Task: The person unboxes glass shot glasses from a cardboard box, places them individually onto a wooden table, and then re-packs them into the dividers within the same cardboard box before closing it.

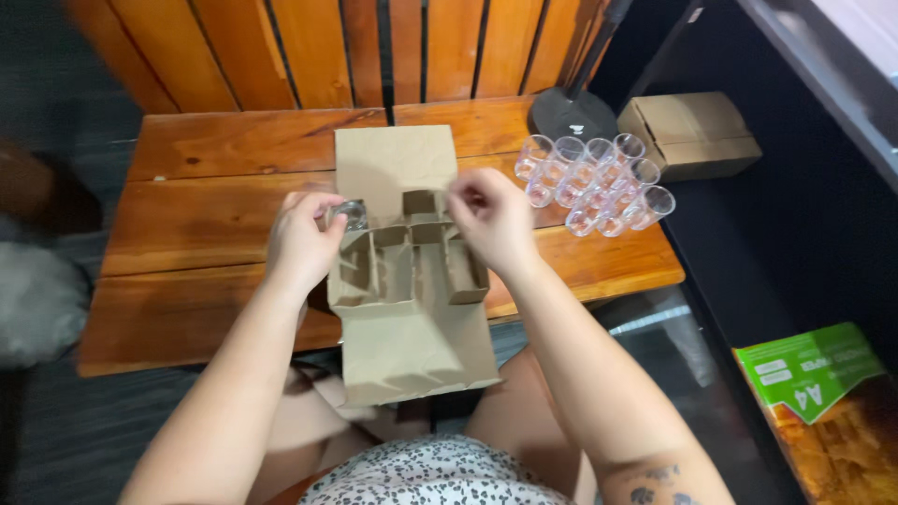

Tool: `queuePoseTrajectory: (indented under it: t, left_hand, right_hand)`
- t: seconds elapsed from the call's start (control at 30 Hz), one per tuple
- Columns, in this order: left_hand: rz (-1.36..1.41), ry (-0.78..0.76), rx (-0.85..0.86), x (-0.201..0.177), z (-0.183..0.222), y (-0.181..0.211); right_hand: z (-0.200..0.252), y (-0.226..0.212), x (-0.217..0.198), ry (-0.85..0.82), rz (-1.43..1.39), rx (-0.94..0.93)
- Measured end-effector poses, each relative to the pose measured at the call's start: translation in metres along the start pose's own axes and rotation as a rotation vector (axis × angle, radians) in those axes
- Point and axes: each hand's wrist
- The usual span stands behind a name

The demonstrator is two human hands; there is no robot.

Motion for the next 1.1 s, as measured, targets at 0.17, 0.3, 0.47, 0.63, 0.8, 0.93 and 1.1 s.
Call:
queuePoseTrajectory:
  t: [0.17, 0.3, 0.47, 0.63, 0.8, 0.93, 1.1]
  left_hand:
    - [-0.090, -0.070, -0.138, -0.007, 0.006, -0.009]
    - [-0.103, -0.102, -0.166, -0.007, 0.008, -0.009]
    - [-0.017, -0.129, -0.172, -0.002, 0.004, -0.011]
    - [0.037, -0.142, -0.188, 0.010, 0.001, -0.014]
    - [0.044, -0.101, -0.202, 0.017, 0.000, -0.013]
    - [0.039, -0.088, -0.203, 0.022, 0.001, -0.017]
    - [0.089, -0.077, -0.228, 0.010, 0.006, -0.009]
  right_hand:
    - [-0.005, -0.001, 0.065, -0.427, 0.241, 0.012]
    - [-0.002, -0.009, 0.101, -0.661, 0.495, 0.012]
    - [0.006, -0.005, 0.133, -0.684, 0.587, -0.032]
    - [0.010, 0.001, 0.149, -0.679, 0.645, -0.019]
    - [0.008, -0.005, 0.155, -0.662, 0.713, 0.026]
    - [0.004, -0.013, 0.155, -0.672, 0.706, 0.089]
    - [0.003, -0.022, 0.147, -0.612, 0.546, 0.191]
Point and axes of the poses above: each hand's wrist, its own z-axis away from the middle knuckle, its own x-axis out of the palm, y = z × x, and after that the axes turned 3 degrees about y, right-handed
